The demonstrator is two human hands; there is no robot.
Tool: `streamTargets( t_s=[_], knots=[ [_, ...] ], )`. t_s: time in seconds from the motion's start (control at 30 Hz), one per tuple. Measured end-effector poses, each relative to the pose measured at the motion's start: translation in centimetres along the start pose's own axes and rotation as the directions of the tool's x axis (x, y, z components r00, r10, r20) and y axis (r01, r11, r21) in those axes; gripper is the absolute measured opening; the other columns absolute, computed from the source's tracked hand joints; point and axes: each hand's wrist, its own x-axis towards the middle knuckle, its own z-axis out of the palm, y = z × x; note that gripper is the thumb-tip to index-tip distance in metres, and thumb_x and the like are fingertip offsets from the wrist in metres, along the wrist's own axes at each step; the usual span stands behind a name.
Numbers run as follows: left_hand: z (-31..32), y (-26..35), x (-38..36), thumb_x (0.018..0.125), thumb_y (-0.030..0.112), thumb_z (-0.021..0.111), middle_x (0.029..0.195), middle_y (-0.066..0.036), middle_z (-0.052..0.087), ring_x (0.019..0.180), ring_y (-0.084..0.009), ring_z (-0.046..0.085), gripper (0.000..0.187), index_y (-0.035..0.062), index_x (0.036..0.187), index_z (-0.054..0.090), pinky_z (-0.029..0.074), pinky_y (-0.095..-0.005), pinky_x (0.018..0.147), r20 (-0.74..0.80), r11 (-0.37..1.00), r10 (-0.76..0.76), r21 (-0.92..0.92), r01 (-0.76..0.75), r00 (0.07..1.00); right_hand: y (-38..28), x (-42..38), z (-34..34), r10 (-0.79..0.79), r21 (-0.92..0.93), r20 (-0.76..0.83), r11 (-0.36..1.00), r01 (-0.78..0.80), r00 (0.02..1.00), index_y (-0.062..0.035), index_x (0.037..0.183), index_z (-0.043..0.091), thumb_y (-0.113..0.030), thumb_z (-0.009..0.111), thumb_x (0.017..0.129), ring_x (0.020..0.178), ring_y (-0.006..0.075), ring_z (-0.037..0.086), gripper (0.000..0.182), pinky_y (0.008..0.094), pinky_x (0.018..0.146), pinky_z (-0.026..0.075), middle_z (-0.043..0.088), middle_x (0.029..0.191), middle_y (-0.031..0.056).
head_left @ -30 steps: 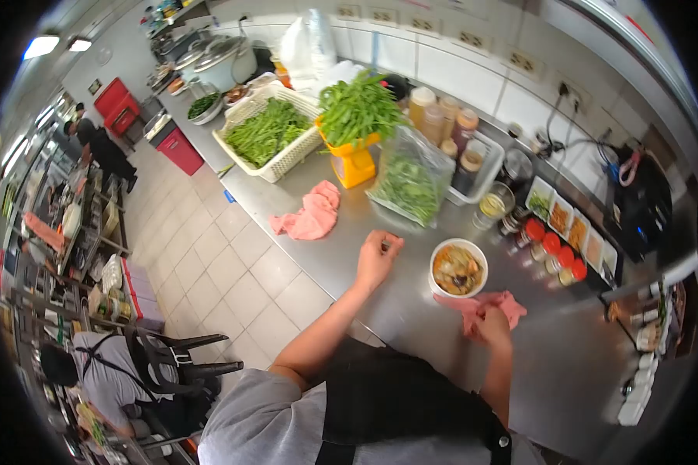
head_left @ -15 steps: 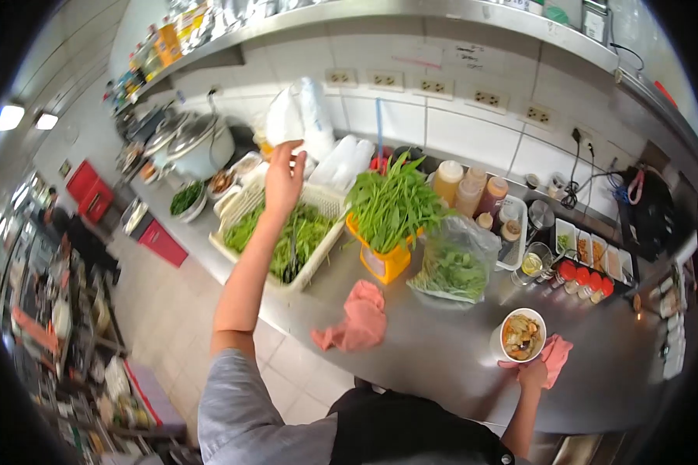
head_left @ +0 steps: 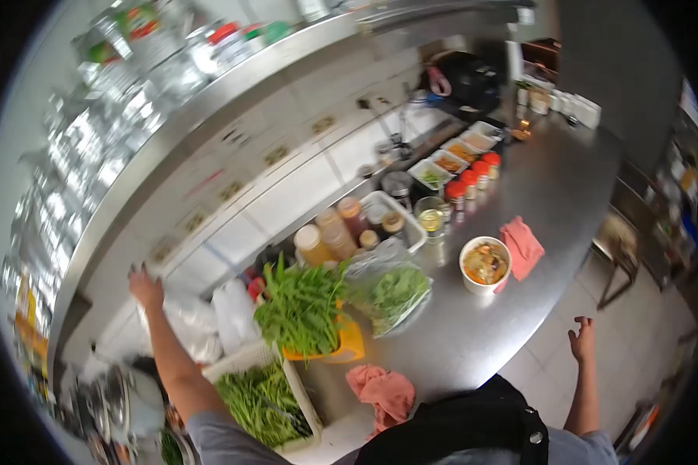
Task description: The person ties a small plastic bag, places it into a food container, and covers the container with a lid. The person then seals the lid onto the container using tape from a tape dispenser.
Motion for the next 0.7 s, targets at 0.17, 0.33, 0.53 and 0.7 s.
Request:
streamTargets(
  t_s=[0.17, 0.33, 0.53, 0.7],
  knots=[
    [0.2, 0.6, 1.5, 0.065, 0.041, 0.08, 0.14, -0.012, 0.042, 0.122, -0.0334, 0.047, 0.058, 0.0169, 0.115, 0.062, 0.047, -0.0495, 0.093, 0.291, 0.984, -0.16, 0.118, 0.13, 0.943, 7.9, -8.3, -1.5, 0.259, -0.161, 0.063, 0.956, -0.246, 0.964, -0.002, 0.106, 0.059, -0.002, 0.068, 0.071, 0.078, 0.0318, 0.063, 0.037, 0.039, 0.073, 0.052, 0.06, 0.097, 0.0201],
    [2.8, -1.2, 3.0, 0.08, 0.02, 0.067, 0.097, -0.011, 0.064, 0.085, -0.0327, 0.064, 0.016, 0.0084, 0.091, 0.065, 0.051, -0.0441, 0.075, 0.125, 0.985, -0.133, -0.095, 0.145, 0.983, 16.3, -16.1, 0.9, 0.625, -0.036, 0.306, 0.761, -0.648, 0.718, -0.0018, 0.096, 0.063, -0.003, 0.067, 0.077, 0.072, 0.0271, 0.066, 0.02, 0.0427, 0.068, 0.055, 0.066, 0.079, 0.0179],
    [4.6, -4.5, 4.6, 0.09, 0.033, 0.057, 0.101, -0.011, 0.069, 0.087, -0.0311, 0.066, 0.024, 0.0114, 0.094, 0.066, 0.051, -0.0441, 0.071, -0.181, 0.746, -0.553, -0.543, 0.386, 0.813, 17.2, -17.3, 0.2, 0.718, -0.09, 0.54, 0.568, -0.818, 0.439, -0.0017, 0.089, 0.062, -0.005, 0.069, 0.077, 0.058, 0.0199, 0.065, 0.014, 0.0373, 0.055, 0.056, 0.064, 0.068, 0.0099],
    [-7.6, -0.2, -1.6, 0.098, 0.039, 0.047, 0.102, -0.01, 0.068, 0.09, -0.0322, 0.065, 0.033, 0.0119, 0.104, 0.063, 0.051, -0.0412, 0.072, -0.411, 0.643, -0.716, -0.704, 0.302, 0.565, 15.2, -13.2, -0.1, 0.66, -0.005, 0.519, 0.637, -0.771, 0.543, -0.0015, 0.088, 0.064, -0.007, 0.064, 0.081, 0.06, 0.0189, 0.065, 0.009, 0.0353, 0.056, 0.055, 0.064, 0.067, 0.0094]
  ],
)
